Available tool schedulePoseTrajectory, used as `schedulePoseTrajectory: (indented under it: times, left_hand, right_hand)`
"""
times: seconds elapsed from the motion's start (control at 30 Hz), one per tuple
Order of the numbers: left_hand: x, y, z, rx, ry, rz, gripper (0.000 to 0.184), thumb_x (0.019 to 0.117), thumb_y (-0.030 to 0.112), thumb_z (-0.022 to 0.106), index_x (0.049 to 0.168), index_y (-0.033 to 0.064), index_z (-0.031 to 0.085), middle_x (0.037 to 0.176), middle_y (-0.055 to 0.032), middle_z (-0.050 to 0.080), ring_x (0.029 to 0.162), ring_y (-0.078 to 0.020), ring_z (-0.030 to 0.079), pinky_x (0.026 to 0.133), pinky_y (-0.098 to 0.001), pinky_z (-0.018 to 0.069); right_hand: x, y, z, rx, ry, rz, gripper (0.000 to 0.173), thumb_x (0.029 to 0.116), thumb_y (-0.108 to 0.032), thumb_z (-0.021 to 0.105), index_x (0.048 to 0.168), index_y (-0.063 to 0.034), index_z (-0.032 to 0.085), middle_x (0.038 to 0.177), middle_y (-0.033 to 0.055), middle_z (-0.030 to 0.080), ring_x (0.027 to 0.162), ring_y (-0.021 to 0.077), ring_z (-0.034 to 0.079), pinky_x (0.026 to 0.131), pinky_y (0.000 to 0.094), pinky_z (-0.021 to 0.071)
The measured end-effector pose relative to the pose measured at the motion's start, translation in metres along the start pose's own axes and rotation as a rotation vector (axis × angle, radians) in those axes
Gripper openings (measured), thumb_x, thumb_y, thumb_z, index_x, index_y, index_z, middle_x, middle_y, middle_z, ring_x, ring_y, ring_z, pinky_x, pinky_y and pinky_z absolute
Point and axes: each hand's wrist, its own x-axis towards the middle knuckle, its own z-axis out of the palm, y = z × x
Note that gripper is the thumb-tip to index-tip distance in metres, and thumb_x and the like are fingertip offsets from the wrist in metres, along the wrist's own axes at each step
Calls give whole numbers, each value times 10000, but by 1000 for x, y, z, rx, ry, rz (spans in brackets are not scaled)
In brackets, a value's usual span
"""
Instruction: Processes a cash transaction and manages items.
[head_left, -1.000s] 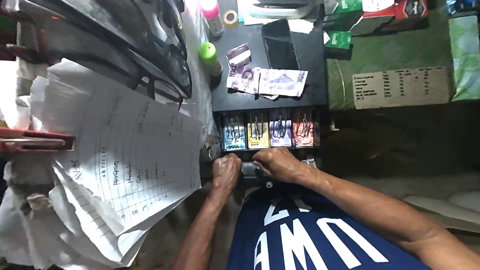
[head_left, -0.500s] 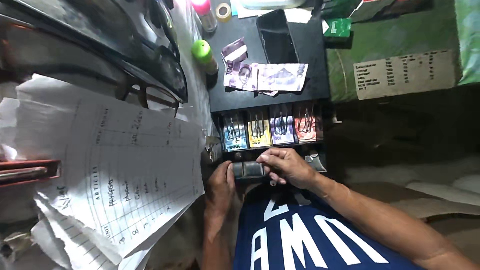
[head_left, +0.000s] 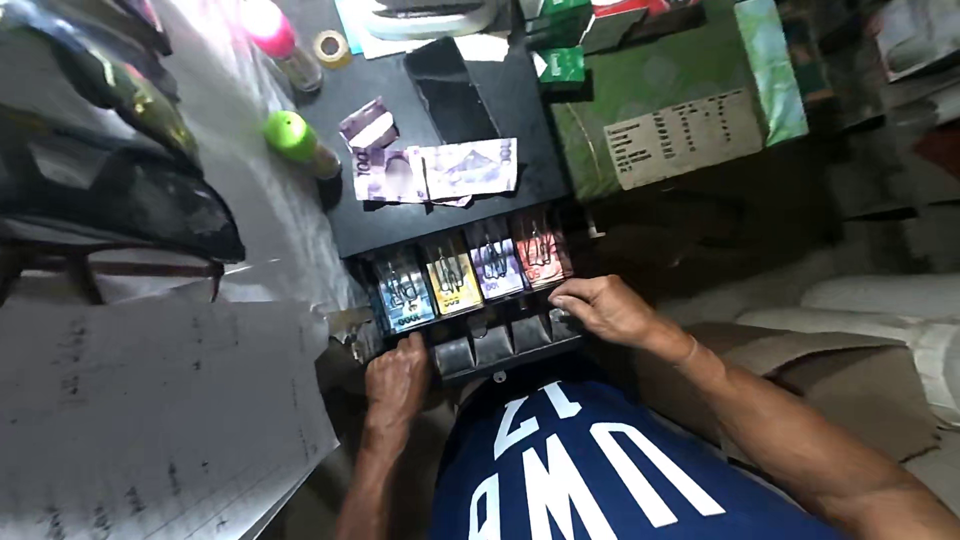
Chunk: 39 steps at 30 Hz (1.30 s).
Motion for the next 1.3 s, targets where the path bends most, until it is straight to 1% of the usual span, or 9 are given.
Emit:
schedulePoseTrajectory:
  times: [0.07, 0.23, 0.4, 0.5, 0.6, 0.73, 1.0, 1.17, 1.3]
  left_hand:
    - [2, -1, -4, 8, -41, 9, 216, 1001, 63, 518, 1088, -67, 667, 945, -261, 716, 840, -464, 716, 700, -585, 548]
    - [-2, -4, -6, 42, -60, 73, 229, 1006, 84, 519, 1084, -62, 677, 920, -253, 718, 823, -451, 719, 694, -574, 549]
    - [-8, -18, 17, -8, 300, 131, 158, 940, 40, 589, 983, -65, 700, 757, -221, 694, 630, -392, 702, 539, -512, 535]
    - [-20, -25, 25, -263, 509, 143, 213, 946, 73, 569, 967, -87, 708, 758, -209, 709, 623, -342, 718, 549, -458, 577]
    - [-56, -17, 24, -640, 449, 100, 273, 991, 151, 516, 1006, -40, 711, 770, -134, 715, 632, -206, 698, 591, -355, 588]
    - [-82, 1, 55, -1047, 313, 79, 255, 1019, 166, 516, 1029, -12, 698, 782, -54, 717, 654, -71, 692, 625, -258, 608]
    - [-72, 2, 82, -1132, 388, 156, 260, 1040, 166, 502, 1044, -6, 696, 816, -50, 734, 714, -78, 703, 689, -254, 600]
    - [-71, 12, 73, -1396, 345, 40, 240, 1044, 92, 506, 1092, -85, 661, 889, -94, 752, 759, -107, 744, 719, -273, 637]
    - [-85, 29, 70, -1600, 456, -115, 209, 1036, 52, 511, 1093, -108, 635, 907, -100, 744, 770, -139, 752, 737, -319, 657]
  right_hand:
    - [-2, 2, -2, -129, -39, 19, 219, 1047, -172, 570, 1093, -74, 761, 898, 107, 748, 821, 252, 724, 785, 504, 574]
    - [-3, -25, 1, -220, -104, -84, 264, 1054, -232, 555, 1177, -103, 750, 864, 120, 746, 798, 297, 725, 748, 538, 565]
    - [15, -61, 25, -391, -312, -183, 296, 1062, -213, 489, 1244, -115, 700, 855, 163, 718, 820, 384, 706, 721, 573, 532]
    - [21, -66, 22, -446, -334, -137, 260, 1052, -186, 511, 1211, -114, 703, 847, 156, 713, 826, 378, 700, 730, 566, 527]
    - [23, -69, 24, -472, -356, -140, 296, 1034, -192, 544, 1290, -160, 687, 824, 143, 716, 785, 367, 699, 708, 564, 531]
    - [30, -97, 49, -561, -579, -50, 427, 1089, -232, 423, 1507, -158, 470, 914, 190, 696, 895, 410, 683, 789, 577, 516]
    - [21, -104, 54, -596, -725, 20, 388, 1036, -160, 507, 1417, -122, 570, 1010, 212, 696, 985, 422, 668, 844, 617, 499]
    - [4, -76, 56, -287, -485, -131, 315, 1070, -244, 527, 1213, -27, 704, 1004, 190, 727, 938, 339, 701, 894, 546, 526]
    - [-9, -86, 75, 255, -292, -132, 218, 1022, -211, 594, 1021, -41, 730, 781, -38, 662, 607, -13, 570, 573, 170, 499]
